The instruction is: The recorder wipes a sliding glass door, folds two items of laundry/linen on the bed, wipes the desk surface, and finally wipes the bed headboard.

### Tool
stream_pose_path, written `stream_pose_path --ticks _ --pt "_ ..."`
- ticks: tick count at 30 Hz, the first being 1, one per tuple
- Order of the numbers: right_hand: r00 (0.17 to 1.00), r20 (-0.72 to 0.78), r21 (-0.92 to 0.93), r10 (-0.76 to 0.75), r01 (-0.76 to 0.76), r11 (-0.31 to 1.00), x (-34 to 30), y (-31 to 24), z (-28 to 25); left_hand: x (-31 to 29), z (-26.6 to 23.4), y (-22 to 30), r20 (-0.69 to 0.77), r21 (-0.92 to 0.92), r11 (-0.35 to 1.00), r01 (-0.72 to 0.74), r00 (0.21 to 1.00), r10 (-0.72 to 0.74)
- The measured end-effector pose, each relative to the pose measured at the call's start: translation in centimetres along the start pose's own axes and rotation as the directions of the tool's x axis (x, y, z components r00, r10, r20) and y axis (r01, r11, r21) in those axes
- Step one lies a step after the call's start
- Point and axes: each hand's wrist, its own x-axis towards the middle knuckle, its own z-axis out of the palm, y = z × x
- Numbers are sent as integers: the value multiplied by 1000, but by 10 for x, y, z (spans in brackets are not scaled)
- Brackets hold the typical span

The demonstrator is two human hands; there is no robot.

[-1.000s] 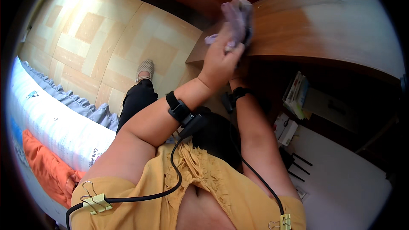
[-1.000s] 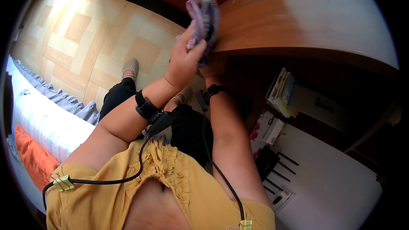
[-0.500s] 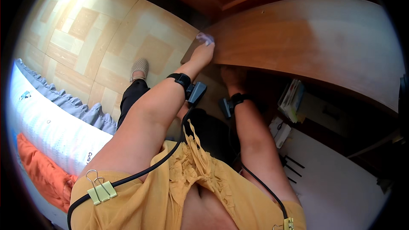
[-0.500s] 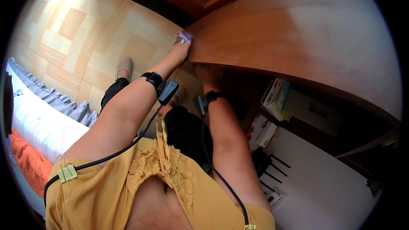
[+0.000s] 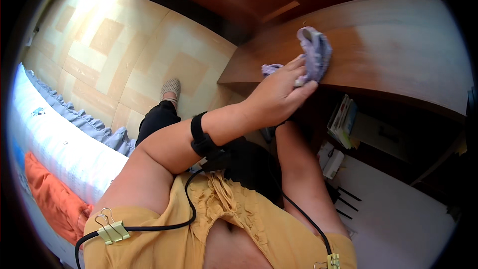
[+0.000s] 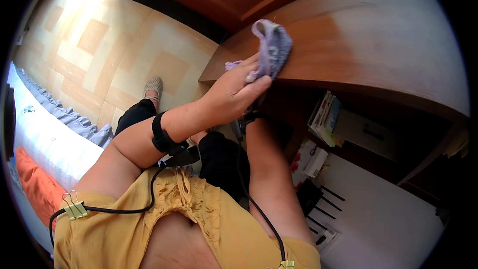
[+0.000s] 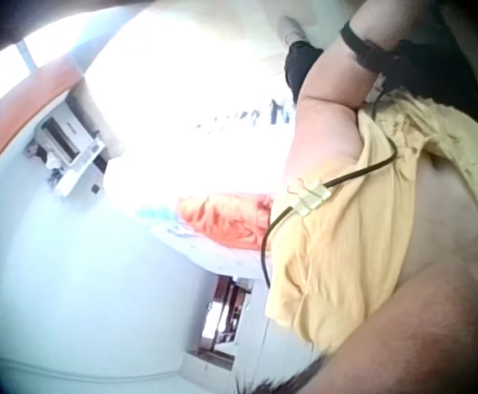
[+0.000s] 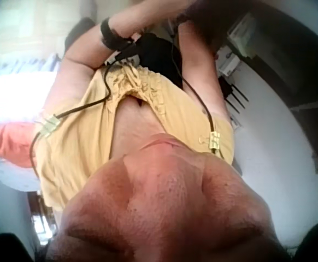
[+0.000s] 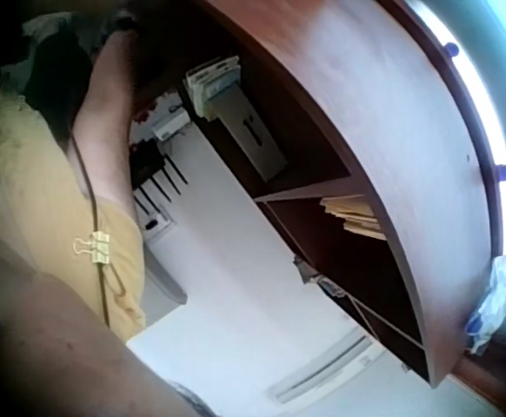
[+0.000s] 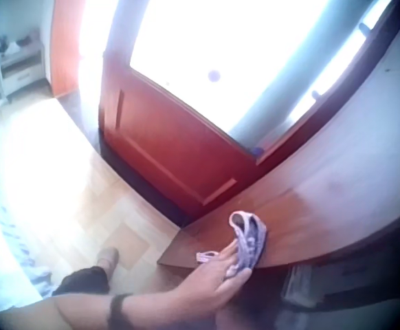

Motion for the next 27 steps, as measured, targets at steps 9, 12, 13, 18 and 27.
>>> stream_pose_path --ticks 9,12,13,18,27 --pt "998 62 -28 31 -29 999 -16 18 17 101 -8 -105 316 -49 951 307 907 -277" --pt "977 202 -92 66 -48 995 -18 22 20 115 -14 -161 331 55 900 433 842 -425" --pt "956 262 -97 131 -109 989 -21 25 20 118 -17 -177 369 99 850 517 775 -514" --pt "970 241 -102 15 10 995 -9 -6 10 72 -64 -280 388 414 854 314 788 -478" --pt "991 134 -141 10 9 990 -28 18 17 2 -53 -304 262 35 369 929 348 -900"
